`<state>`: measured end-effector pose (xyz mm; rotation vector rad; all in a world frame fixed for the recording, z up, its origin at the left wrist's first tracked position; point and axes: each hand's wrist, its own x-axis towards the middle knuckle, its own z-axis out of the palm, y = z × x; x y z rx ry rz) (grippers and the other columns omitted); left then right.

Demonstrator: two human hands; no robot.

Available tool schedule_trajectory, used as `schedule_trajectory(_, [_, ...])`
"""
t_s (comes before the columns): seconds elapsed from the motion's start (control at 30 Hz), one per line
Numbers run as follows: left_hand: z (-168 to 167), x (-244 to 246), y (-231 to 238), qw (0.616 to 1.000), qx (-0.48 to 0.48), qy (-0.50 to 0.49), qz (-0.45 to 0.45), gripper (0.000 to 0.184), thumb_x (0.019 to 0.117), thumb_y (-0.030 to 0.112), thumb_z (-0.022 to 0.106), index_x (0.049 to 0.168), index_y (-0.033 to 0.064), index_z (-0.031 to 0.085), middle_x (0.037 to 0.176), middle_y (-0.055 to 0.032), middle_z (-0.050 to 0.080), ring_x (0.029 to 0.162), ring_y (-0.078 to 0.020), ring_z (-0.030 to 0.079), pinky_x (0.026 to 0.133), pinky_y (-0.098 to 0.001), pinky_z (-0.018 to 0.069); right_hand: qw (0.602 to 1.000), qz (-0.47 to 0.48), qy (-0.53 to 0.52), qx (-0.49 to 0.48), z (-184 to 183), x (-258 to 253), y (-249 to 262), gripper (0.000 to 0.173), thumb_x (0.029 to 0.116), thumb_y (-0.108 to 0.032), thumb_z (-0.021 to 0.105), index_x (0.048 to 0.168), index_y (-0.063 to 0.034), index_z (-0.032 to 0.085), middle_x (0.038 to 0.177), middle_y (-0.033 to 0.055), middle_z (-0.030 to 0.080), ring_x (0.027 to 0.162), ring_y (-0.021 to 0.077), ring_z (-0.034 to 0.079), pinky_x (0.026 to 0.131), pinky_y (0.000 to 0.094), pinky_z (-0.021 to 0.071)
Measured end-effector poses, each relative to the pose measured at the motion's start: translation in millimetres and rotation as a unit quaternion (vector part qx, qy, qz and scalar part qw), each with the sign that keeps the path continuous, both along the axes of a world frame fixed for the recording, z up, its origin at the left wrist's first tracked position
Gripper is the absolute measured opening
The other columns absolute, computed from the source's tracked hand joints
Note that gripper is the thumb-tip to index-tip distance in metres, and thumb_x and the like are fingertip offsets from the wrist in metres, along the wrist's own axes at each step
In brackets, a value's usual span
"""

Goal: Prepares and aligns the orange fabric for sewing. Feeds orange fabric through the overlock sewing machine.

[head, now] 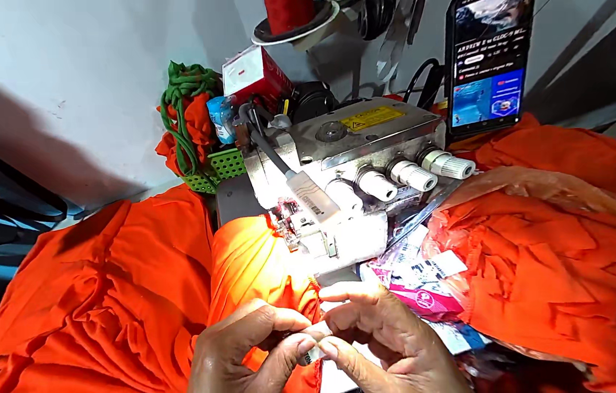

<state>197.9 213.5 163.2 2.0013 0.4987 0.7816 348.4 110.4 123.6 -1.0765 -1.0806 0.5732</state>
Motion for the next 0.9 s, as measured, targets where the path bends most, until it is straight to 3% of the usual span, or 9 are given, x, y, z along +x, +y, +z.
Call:
schedule_trajectory(0.33, [-1.6,2.0,0.9,1.0,0.007,0.015,0.016,0.011,0.0938,0.012,0.071,0.092,0.0011,0.073,0.085,0.0004,0.07,0.074,0.0022,0.065,0.067,-0.0135,0.0564,1.0,0.007,0.006,-0.006,0.2,1.3,0.4,0.027,0.093,0.001,0.066,0.119,0.0068,0.058,0.093,0.0045,0.073,0.084,0.0033,0.069,0.077,0.019,0.0583])
schedule_trajectory(0.47, [-2.8,4.2,9.1,0.994,0.045,0.036,0.093,0.007,0.0919,0.011,0.07,0.09,0.0052,0.072,0.081,0.0053,0.07,0.069,0.003,0.066,0.062,-0.0137,0.0576,0.991,-0.131,-0.015,-0.002,-26.7,-3.0,23.2,0.022,0.0921,-0.012,0.068,0.111,-0.0012,0.065,0.096,0.001,0.072,0.087,0.0019,0.067,0.077,0.0172,0.0569])
schedule_trajectory(0.57, [-7.9,10.4,25.6,0.99,0.019,-0.026,0.136,0.006,0.0903,0.006,0.067,0.089,0.0105,0.072,0.076,0.0078,0.071,0.063,-0.0002,0.066,0.057,-0.0158,0.0577,0.981,-0.183,0.039,-0.043,-42.0,-4.9,41.2,0.027,0.0894,-0.018,0.071,0.113,-0.0069,0.064,0.098,-0.0023,0.07,0.091,0.0019,0.068,0.081,0.0179,0.0568])
schedule_trajectory(0.63, [-9.4,17.0,34.5,0.987,-0.014,-0.069,0.142,0.01,0.09,0.006,0.067,0.089,0.0138,0.074,0.078,0.0051,0.072,0.065,-0.0042,0.068,0.061,-0.0187,0.0588,0.98,-0.163,0.086,-0.077,-46.1,-8.8,46.9,0.032,0.0902,-0.019,0.072,0.116,-0.0042,0.061,0.091,-0.0031,0.07,0.084,0.001,0.068,0.076,0.0173,0.0571])
schedule_trajectory(0.73, [-13.8,27.7,47.5,0.989,0.002,-0.042,0.14,0.011,0.0887,0.007,0.068,0.089,0.0145,0.076,0.093,0.0026,0.073,0.084,-0.0076,0.07,0.073,-0.0217,0.0609,0.982,-0.142,0.086,-0.085,-53.3,-12.3,47.4,0.029,0.0914,-0.013,0.069,0.117,-0.0017,0.06,0.082,-0.0039,0.068,0.076,0.0011,0.066,0.07,0.0175,0.0558])
schedule_trajectory(0.8, [-16.2,32.6,59.7,0.988,0.036,-0.001,0.15,0.012,0.0885,0.007,0.067,0.089,0.0153,0.076,0.094,0.0051,0.072,0.086,-0.0044,0.07,0.073,-0.0188,0.0598,0.984,-0.158,0.052,-0.068,-57.1,-13.1,42.8,0.029,0.0907,-0.011,0.067,0.117,-0.001,0.06,0.082,-0.0045,0.068,0.075,-0.0009,0.064,0.069,0.0153,0.0542])
schedule_trajectory(0.9, [-9.0,33.0,72.5,0.993,-0.033,0.0,0.111,0.016,0.0902,0.0,0.066,0.085,0.0123,0.075,0.095,0.0022,0.072,0.085,-0.0055,0.068,0.073,-0.0192,0.0579,0.984,-0.179,0.016,-0.017,-63.3,-15.1,38.1,0.03,0.09,-0.007,0.069,0.116,0.0041,0.058,0.09,-0.0005,0.071,0.083,-0.0021,0.067,0.076,0.014,0.0562])
